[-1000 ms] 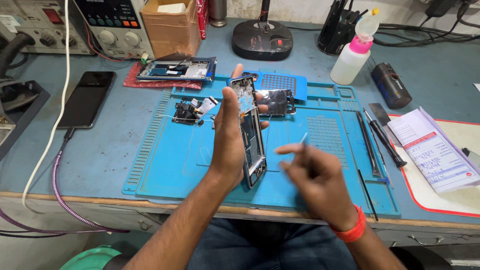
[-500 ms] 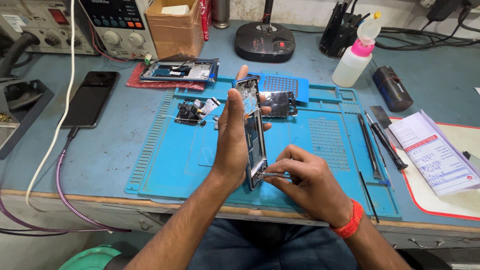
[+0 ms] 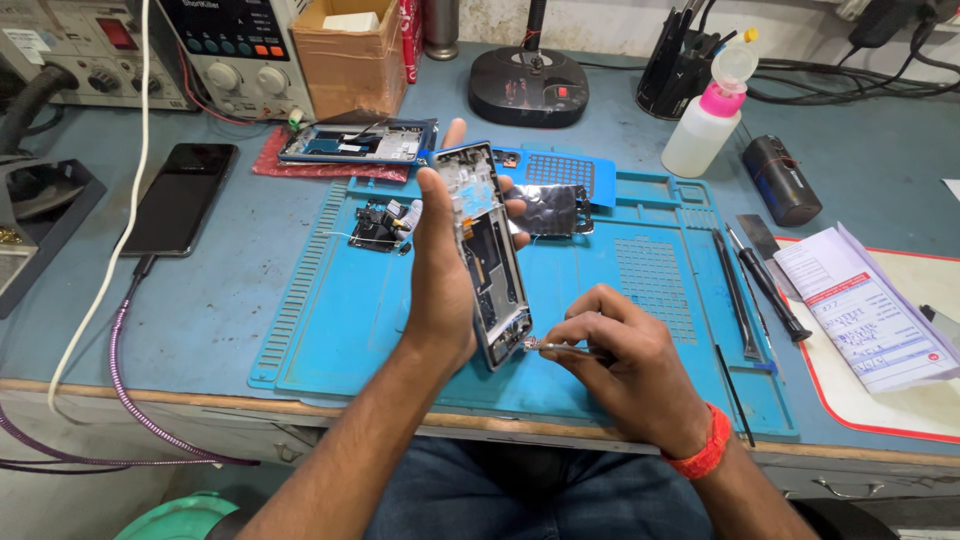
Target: The person repairs a smartphone at a workbench, using a screwdriver to unscrew the back panel and a pry tool to open the phone. They lift out the battery with tweezers and fingers, then hold the phone frame and use a tool to work on the internal components.
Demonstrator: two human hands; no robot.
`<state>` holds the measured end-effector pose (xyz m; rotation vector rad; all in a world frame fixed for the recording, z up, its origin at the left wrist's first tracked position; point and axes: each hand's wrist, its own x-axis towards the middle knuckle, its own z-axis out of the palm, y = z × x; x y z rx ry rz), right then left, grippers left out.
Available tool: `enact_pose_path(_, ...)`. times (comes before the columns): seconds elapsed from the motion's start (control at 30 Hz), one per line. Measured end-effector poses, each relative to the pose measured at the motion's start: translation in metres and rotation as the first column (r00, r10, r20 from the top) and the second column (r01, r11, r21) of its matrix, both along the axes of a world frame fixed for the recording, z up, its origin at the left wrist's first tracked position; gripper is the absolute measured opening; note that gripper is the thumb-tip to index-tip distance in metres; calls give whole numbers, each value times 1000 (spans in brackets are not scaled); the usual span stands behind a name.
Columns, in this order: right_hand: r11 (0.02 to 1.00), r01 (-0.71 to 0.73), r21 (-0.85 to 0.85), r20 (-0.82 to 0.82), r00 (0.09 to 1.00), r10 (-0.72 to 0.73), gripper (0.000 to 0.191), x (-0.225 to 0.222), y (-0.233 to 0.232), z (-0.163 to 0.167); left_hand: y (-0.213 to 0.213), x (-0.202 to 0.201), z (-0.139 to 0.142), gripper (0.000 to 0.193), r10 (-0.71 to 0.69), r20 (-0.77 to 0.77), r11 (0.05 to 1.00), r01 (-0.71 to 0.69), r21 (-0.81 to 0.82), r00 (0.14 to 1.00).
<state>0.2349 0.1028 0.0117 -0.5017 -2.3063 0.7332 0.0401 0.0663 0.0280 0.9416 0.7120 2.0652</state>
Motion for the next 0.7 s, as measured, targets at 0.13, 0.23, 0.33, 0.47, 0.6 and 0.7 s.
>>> enact_pose_path(0.13,1000,-10,-11,-36,999,10,14,0,0,1,-1,-6,2,90,-13,17,1000,13,0,1000)
enact_pose_path(0.23,1000,12,-21,-23,1000,-12,13,-1,0,1,-1,-10,3,86,-64,34,998,63,14,997)
enact_pose_path(0.33,999,39,-3,-37,999,-39,14,-1,1,2,0,-16,4,81,-105,79,994,105,0,991)
enact_pose_path(0.47,984,62,-168,-102,992,-80,14,1,9,5,2,-31,4,72,-155,210,988,151,34,965)
enact_pose_path(0.6,691,-24,-722,-189,968,-165,14,7,25,12,-2,-61,11,69,-180,343,980,139,140,922)
enact_pose_path(0.7,463,-127,-877,-216,966,-145,16,7,35,15,-13,-82,16,67,-172,403,978,106,180,899)
